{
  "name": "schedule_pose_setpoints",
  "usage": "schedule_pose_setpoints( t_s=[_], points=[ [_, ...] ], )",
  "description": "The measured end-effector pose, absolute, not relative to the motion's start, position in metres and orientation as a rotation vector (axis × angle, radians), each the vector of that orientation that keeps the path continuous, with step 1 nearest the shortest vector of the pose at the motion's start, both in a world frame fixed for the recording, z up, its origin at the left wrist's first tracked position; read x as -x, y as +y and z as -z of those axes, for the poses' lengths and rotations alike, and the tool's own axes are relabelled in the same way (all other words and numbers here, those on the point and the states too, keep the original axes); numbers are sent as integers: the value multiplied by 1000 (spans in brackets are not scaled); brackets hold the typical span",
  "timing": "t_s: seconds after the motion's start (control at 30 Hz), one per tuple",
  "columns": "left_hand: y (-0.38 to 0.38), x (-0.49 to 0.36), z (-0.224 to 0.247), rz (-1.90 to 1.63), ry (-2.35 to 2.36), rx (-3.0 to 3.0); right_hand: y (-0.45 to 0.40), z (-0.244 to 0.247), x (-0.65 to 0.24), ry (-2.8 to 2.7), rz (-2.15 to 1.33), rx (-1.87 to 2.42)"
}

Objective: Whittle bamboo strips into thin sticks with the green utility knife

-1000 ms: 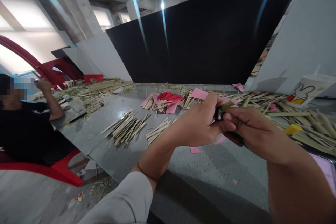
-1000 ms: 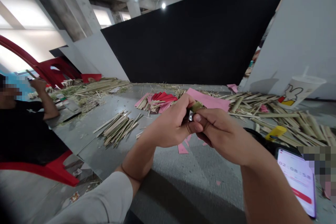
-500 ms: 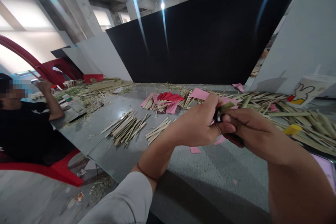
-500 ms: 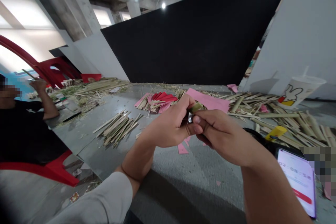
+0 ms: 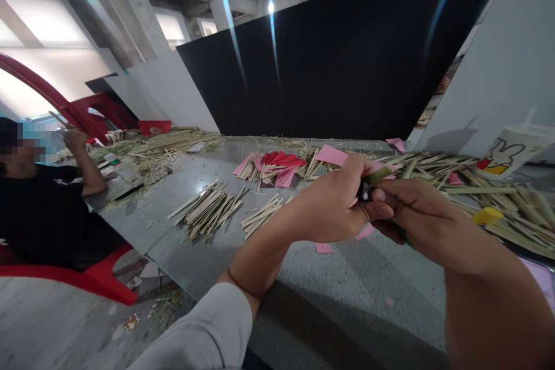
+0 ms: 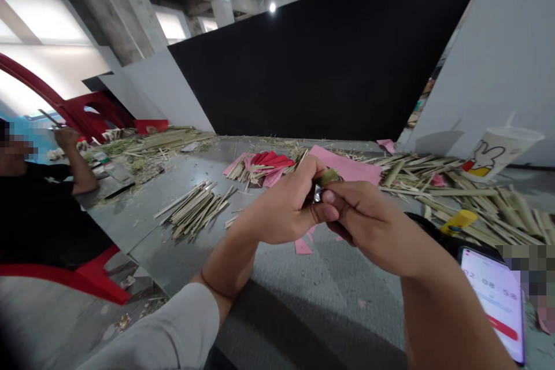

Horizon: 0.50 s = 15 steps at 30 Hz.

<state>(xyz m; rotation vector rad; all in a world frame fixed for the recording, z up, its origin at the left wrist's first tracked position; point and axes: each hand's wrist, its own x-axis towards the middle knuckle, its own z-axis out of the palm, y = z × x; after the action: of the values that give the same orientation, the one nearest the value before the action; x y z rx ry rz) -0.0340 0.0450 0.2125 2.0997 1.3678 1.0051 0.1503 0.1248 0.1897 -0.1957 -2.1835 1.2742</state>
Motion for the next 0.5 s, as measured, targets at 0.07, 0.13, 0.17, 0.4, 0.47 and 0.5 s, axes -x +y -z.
schedule_pose_setpoints(
  t_s=[0.07,0.13,0.17,0.4,0.47,0.5],
  points=[
    [45,34,-213,-990,1379,-2089,125,-191,-151,-2204,-1256,189],
    [45,35,-213,-976,1382,-2082,125,-191,-152,-2217,-1240,185],
    [45,36,-213,-969,1378,-2082,125,-191,-152,-2219,-1232,184],
    [45,36,-212,-973,1356,-2103,124,-192,-153,-2233,-1255,166],
    [45,35,-211,-980,1383,-2110,125,-191,-153,-2230,-1228,173],
    [45,35,-210,-981,1400,-2118,126,-189,-154,-2229,-1229,180]
  ],
)
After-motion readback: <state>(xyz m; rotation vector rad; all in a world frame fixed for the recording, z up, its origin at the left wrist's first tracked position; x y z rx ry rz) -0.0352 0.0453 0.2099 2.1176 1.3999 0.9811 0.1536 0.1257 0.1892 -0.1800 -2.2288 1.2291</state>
